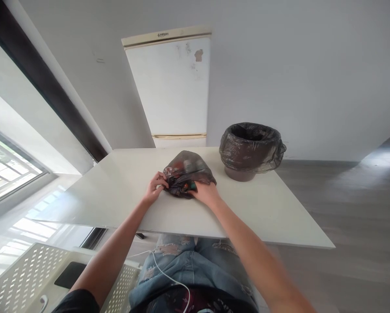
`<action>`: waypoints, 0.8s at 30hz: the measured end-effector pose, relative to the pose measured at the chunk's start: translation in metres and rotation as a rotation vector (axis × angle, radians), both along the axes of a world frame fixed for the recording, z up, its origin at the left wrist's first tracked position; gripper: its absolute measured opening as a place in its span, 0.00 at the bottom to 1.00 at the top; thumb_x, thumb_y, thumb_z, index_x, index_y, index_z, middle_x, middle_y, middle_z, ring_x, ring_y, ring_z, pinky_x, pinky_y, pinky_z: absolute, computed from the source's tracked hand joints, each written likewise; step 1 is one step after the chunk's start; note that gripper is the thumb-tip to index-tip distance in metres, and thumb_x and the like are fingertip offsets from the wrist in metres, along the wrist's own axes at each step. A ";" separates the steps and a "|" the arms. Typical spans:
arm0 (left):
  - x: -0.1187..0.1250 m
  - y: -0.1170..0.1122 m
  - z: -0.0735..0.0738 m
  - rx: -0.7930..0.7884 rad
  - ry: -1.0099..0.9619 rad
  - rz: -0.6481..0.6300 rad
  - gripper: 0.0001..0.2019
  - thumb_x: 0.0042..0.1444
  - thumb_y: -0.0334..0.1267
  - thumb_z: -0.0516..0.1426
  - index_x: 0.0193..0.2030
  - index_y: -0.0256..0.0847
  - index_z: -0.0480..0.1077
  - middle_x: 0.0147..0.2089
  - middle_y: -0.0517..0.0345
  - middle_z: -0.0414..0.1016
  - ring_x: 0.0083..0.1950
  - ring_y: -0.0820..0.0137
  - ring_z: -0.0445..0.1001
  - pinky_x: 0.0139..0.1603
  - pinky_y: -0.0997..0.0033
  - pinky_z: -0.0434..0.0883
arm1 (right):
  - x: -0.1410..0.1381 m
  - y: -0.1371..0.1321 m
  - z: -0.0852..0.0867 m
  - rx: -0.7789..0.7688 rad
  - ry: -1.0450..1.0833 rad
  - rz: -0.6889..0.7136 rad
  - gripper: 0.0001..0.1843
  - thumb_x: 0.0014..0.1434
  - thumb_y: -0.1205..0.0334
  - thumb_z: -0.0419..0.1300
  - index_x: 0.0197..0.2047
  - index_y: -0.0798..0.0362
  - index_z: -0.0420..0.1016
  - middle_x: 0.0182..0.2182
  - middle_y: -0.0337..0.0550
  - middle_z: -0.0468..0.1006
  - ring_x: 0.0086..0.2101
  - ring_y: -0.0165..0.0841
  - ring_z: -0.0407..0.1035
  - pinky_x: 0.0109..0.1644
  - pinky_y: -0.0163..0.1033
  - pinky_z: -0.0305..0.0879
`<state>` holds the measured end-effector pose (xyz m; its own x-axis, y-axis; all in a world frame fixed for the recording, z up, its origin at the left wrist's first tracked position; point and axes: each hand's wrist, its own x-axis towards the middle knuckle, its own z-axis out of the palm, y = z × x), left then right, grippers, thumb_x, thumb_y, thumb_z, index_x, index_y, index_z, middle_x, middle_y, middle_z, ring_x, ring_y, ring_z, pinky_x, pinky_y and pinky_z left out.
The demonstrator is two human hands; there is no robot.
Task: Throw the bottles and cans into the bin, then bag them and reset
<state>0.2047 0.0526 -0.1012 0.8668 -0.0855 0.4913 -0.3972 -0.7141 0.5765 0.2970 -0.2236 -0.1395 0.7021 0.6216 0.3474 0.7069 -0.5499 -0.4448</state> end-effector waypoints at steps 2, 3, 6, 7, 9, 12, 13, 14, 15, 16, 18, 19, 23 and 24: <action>-0.001 0.000 0.002 -0.041 0.007 0.019 0.11 0.56 0.27 0.54 0.30 0.39 0.78 0.46 0.50 0.67 0.45 0.65 0.71 0.50 0.60 0.73 | 0.001 0.000 0.000 -0.005 -0.021 0.007 0.25 0.65 0.56 0.66 0.64 0.50 0.77 0.63 0.53 0.77 0.64 0.52 0.69 0.67 0.54 0.68; -0.001 0.000 0.003 -0.055 0.010 0.026 0.11 0.57 0.28 0.54 0.30 0.39 0.78 0.46 0.51 0.68 0.46 0.64 0.71 0.51 0.60 0.73 | 0.001 0.000 0.000 0.003 -0.039 0.013 0.24 0.66 0.60 0.64 0.64 0.49 0.78 0.63 0.52 0.77 0.64 0.51 0.69 0.68 0.53 0.67; -0.002 -0.002 0.004 -0.064 0.014 0.021 0.09 0.59 0.30 0.56 0.31 0.40 0.77 0.46 0.51 0.69 0.47 0.64 0.72 0.53 0.60 0.72 | 0.001 0.000 0.003 0.044 -0.082 0.016 0.23 0.67 0.66 0.59 0.63 0.48 0.79 0.61 0.51 0.79 0.63 0.48 0.70 0.68 0.51 0.66; -0.002 -0.003 0.004 -0.060 0.016 0.015 0.09 0.60 0.30 0.56 0.31 0.40 0.77 0.46 0.51 0.69 0.47 0.64 0.72 0.53 0.59 0.72 | 0.000 0.000 0.003 0.054 -0.089 0.016 0.22 0.69 0.66 0.57 0.63 0.48 0.79 0.59 0.51 0.79 0.62 0.47 0.70 0.68 0.50 0.67; -0.001 -0.004 0.005 -0.051 0.016 0.000 0.10 0.61 0.31 0.56 0.32 0.40 0.77 0.47 0.50 0.71 0.49 0.63 0.73 0.54 0.59 0.72 | -0.001 0.000 0.004 0.052 -0.094 0.030 0.19 0.72 0.62 0.55 0.61 0.48 0.80 0.58 0.51 0.80 0.61 0.47 0.71 0.67 0.51 0.67; 0.000 -0.005 0.004 -0.050 0.010 -0.006 0.09 0.62 0.31 0.56 0.33 0.40 0.77 0.47 0.50 0.71 0.49 0.63 0.73 0.54 0.59 0.72 | -0.003 0.001 0.005 0.018 -0.081 0.060 0.20 0.75 0.57 0.52 0.59 0.49 0.82 0.58 0.52 0.80 0.59 0.47 0.73 0.67 0.52 0.68; 0.000 -0.005 0.004 -0.052 0.009 -0.001 0.10 0.63 0.31 0.56 0.33 0.40 0.76 0.47 0.50 0.71 0.49 0.63 0.73 0.53 0.60 0.73 | -0.004 0.001 0.005 0.011 -0.069 0.071 0.20 0.75 0.57 0.52 0.59 0.50 0.82 0.58 0.51 0.81 0.58 0.47 0.74 0.66 0.51 0.68; 0.000 -0.006 0.003 -0.053 0.008 0.007 0.10 0.63 0.31 0.56 0.32 0.40 0.76 0.46 0.50 0.71 0.48 0.64 0.73 0.52 0.60 0.73 | -0.004 0.000 0.006 0.010 -0.055 0.085 0.20 0.75 0.58 0.51 0.59 0.50 0.82 0.58 0.50 0.81 0.58 0.46 0.74 0.65 0.51 0.69; 0.000 -0.006 0.003 -0.052 0.009 0.015 0.10 0.63 0.31 0.56 0.32 0.41 0.76 0.46 0.50 0.70 0.48 0.64 0.73 0.52 0.60 0.73 | -0.004 -0.001 0.006 0.016 -0.043 0.099 0.20 0.75 0.59 0.51 0.58 0.49 0.82 0.58 0.49 0.81 0.58 0.46 0.74 0.65 0.50 0.70; 0.000 -0.005 0.003 -0.049 0.010 0.020 0.10 0.63 0.31 0.56 0.32 0.41 0.76 0.46 0.50 0.70 0.47 0.64 0.73 0.51 0.60 0.74 | -0.003 -0.003 0.006 0.027 -0.036 0.112 0.19 0.75 0.60 0.52 0.58 0.49 0.82 0.58 0.48 0.81 0.58 0.46 0.74 0.65 0.50 0.70; 0.000 -0.005 0.002 -0.037 0.013 0.025 0.10 0.63 0.31 0.56 0.32 0.41 0.76 0.46 0.50 0.71 0.47 0.64 0.73 0.51 0.60 0.74 | -0.001 -0.006 0.007 0.052 -0.037 0.125 0.19 0.74 0.61 0.52 0.57 0.47 0.83 0.58 0.46 0.81 0.60 0.45 0.73 0.67 0.50 0.69; 0.000 -0.004 0.002 -0.032 0.013 0.025 0.10 0.62 0.31 0.56 0.32 0.41 0.76 0.46 0.50 0.71 0.47 0.64 0.73 0.51 0.60 0.74 | 0.000 -0.008 0.008 0.056 -0.037 0.126 0.19 0.73 0.61 0.53 0.58 0.46 0.82 0.59 0.45 0.81 0.60 0.45 0.73 0.67 0.50 0.69; 0.001 -0.003 0.001 -0.024 0.002 0.017 0.09 0.61 0.30 0.56 0.32 0.41 0.76 0.46 0.51 0.71 0.47 0.65 0.74 0.51 0.60 0.74 | 0.000 -0.014 0.015 0.020 -0.013 0.079 0.18 0.69 0.63 0.58 0.58 0.45 0.82 0.61 0.44 0.80 0.60 0.47 0.73 0.62 0.49 0.72; 0.001 -0.003 0.001 -0.024 -0.001 0.013 0.09 0.61 0.30 0.55 0.33 0.41 0.76 0.45 0.51 0.71 0.46 0.65 0.74 0.51 0.61 0.73 | -0.001 -0.015 0.019 0.017 -0.011 0.055 0.18 0.68 0.63 0.59 0.58 0.46 0.82 0.61 0.45 0.80 0.59 0.47 0.73 0.62 0.49 0.73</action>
<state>0.2056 0.0498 -0.1002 0.8670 -0.0626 0.4944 -0.3892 -0.7047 0.5933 0.2958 -0.2391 -0.1209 0.6633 0.6531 0.3653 0.7406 -0.5027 -0.4460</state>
